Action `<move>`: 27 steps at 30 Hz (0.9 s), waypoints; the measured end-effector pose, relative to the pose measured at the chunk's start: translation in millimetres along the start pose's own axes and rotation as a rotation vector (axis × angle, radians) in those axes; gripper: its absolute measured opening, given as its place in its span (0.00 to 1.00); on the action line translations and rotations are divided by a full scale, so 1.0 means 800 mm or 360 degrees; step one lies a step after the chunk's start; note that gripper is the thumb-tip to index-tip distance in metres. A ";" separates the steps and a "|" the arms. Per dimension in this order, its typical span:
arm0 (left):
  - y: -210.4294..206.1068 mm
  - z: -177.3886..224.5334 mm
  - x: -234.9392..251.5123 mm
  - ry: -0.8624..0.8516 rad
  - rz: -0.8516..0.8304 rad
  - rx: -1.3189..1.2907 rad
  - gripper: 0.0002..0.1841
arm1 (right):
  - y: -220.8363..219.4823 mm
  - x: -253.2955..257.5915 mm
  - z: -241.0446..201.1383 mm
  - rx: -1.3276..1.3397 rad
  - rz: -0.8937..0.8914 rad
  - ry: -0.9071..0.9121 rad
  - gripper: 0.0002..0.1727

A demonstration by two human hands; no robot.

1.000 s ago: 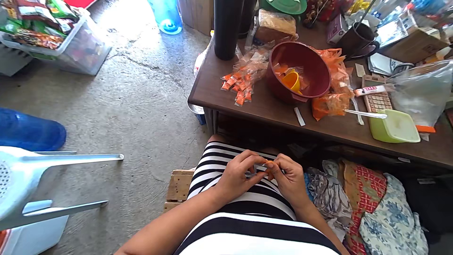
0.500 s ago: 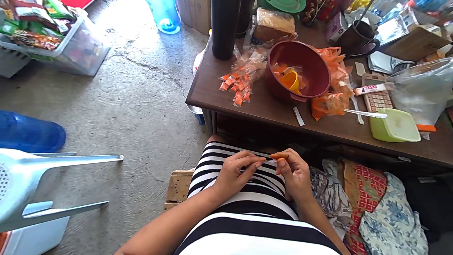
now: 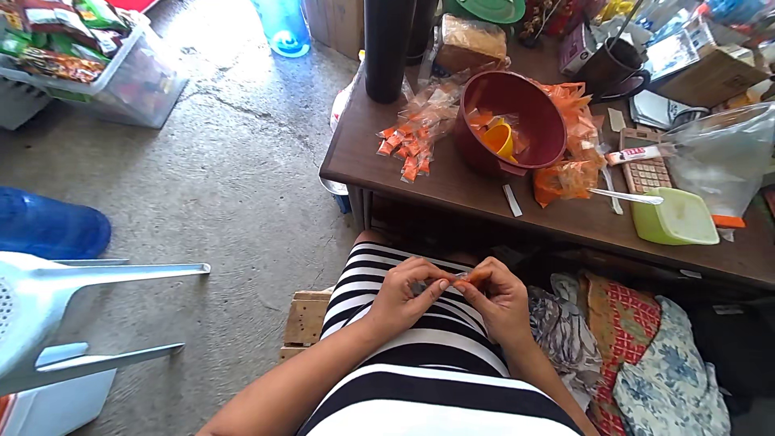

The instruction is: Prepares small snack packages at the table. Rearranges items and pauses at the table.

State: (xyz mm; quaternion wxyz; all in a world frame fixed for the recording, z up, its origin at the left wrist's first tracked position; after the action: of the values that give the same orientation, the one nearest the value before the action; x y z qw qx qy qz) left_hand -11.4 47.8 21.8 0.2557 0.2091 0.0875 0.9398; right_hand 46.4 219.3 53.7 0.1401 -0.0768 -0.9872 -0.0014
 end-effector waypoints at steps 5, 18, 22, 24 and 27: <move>0.000 0.000 0.000 -0.0029 0.0055 0.0017 0.10 | -0.005 -0.003 0.000 0.0097 -0.0028 -0.0051 0.05; -0.002 -0.002 -0.003 0.0005 0.0017 -0.0239 0.10 | 0.000 -0.004 -0.003 0.0269 -0.0163 -0.0217 0.17; -0.003 -0.002 -0.003 -0.0007 0.0007 -0.0222 0.09 | -0.001 -0.004 -0.006 0.0201 -0.0037 -0.0124 0.07; -0.004 -0.002 -0.002 -0.0009 -0.0008 -0.0223 0.09 | 0.000 -0.004 -0.006 0.0202 0.0012 -0.0114 0.05; -0.005 -0.001 -0.002 -0.0009 -0.0033 -0.0230 0.09 | 0.000 -0.005 -0.003 0.0220 0.0052 -0.0085 0.03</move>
State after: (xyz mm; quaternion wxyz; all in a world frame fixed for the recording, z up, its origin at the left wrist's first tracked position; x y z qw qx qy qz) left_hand -9.0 50.2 19.3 0.2802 0.1919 0.0208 0.9403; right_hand 51.3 218.7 55.2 0.1187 -0.0832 -0.9869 0.0711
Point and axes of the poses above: each hand's wrist, its own x-axis towards the middle knuckle, its own y-axis out of the back of the hand, z = x × y, the point moved 3 cm from there along x, towards the middle knuckle, and after that the axes turned 13 degrees about x, right-handed, at the moved point
